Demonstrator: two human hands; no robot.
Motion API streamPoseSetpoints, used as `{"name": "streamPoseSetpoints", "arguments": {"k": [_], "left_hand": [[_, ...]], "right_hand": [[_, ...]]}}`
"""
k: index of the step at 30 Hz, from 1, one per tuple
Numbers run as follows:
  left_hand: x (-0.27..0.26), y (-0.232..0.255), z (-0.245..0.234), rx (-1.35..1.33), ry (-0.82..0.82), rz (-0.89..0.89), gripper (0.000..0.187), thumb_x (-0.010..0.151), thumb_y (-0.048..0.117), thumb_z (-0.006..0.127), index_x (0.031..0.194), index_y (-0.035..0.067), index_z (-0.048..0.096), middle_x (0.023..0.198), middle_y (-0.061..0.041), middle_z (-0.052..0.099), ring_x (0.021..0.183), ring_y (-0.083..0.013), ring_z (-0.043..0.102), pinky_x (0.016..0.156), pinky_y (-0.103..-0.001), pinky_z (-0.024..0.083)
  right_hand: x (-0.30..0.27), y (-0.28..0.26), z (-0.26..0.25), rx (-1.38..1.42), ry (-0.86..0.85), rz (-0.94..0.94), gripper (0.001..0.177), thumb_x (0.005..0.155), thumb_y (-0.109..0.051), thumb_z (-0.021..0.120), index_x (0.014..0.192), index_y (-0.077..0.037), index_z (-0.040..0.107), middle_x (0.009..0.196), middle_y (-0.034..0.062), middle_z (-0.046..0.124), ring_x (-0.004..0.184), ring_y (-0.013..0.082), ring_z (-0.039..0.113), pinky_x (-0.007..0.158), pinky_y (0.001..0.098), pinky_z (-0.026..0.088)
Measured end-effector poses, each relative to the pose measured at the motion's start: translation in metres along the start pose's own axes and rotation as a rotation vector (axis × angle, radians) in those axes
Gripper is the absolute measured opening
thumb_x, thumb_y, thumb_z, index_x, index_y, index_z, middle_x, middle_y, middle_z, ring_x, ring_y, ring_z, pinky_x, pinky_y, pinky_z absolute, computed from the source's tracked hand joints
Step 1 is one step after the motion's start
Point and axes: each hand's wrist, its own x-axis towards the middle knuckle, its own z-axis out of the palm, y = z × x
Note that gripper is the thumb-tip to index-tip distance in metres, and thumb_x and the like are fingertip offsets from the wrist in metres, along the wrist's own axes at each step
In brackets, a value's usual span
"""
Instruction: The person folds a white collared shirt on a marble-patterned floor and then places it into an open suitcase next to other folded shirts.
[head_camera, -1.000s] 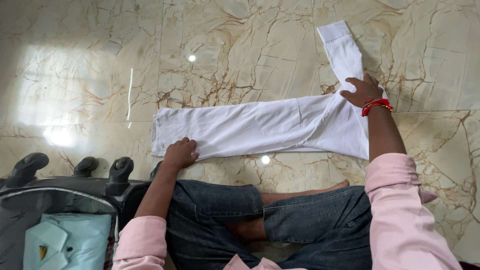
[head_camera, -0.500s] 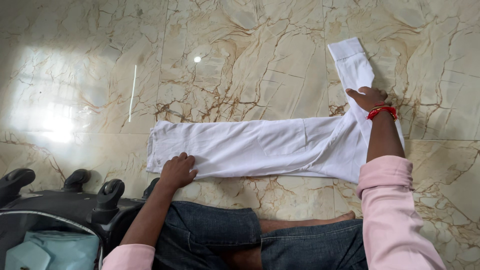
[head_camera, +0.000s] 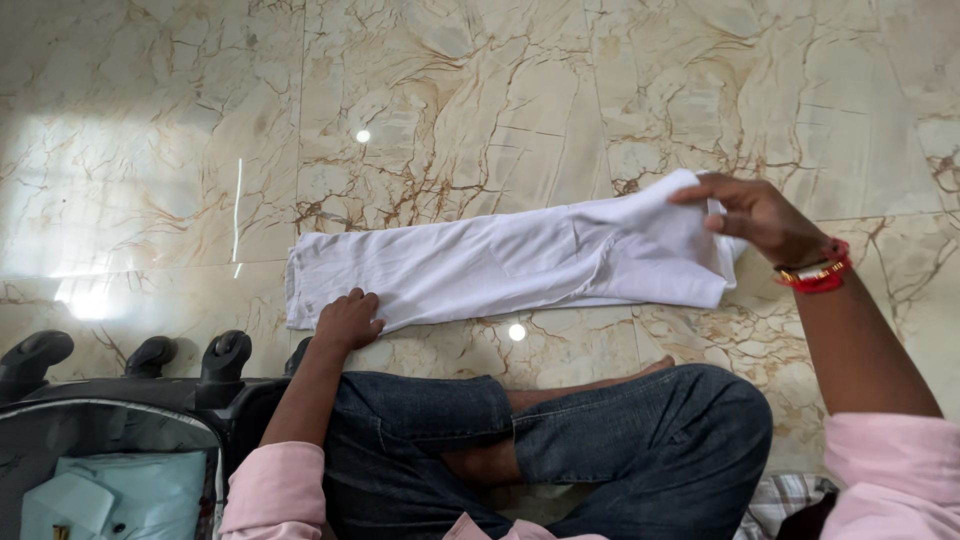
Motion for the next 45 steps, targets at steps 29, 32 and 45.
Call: {"name": "streamPoseSetpoints", "arguments": {"k": [29, 32, 45], "left_hand": [[0.056, 0.021, -0.022, -0.072, 0.228, 0.045, 0.068, 0.09, 0.049, 0.068, 0.146, 0.016, 0.05, 0.155, -0.01, 0.046, 0.137, -0.0338, 0.048, 0.104, -0.053, 0.046], [0.067, 0.02, -0.002, -0.102, 0.212, -0.067, 0.078, 0.092, 0.058, 0.062, 0.156, 0.019, 0.038, 0.167, -0.01, 0.029, 0.152, -0.0351, 0.028, 0.114, -0.061, 0.035], [0.079, 0.011, 0.014, -0.218, 0.043, -0.295, 0.098, 0.09, 0.078, 0.04, 0.165, 0.024, 0.007, 0.174, -0.005, -0.007, 0.158, -0.0389, -0.011, 0.115, -0.079, 0.006]], "right_hand": [[0.011, 0.163, 0.027, -0.527, 0.029, 0.623, 0.051, 0.087, -0.043, 0.072, 0.127, -0.012, 0.071, 0.131, 0.0149, 0.07, 0.124, 0.0298, 0.064, 0.103, 0.0417, 0.05], [0.007, 0.235, 0.009, -0.56, 0.198, 0.743, 0.053, 0.085, -0.046, 0.075, 0.124, -0.01, 0.074, 0.126, 0.0196, 0.074, 0.119, 0.0333, 0.069, 0.105, 0.0415, 0.052], [0.006, 0.248, 0.003, -0.369, 0.327, 0.641, 0.059, 0.092, -0.049, 0.073, 0.126, -0.001, 0.071, 0.118, 0.0184, 0.074, 0.107, 0.0276, 0.07, 0.093, 0.0385, 0.054]]}}
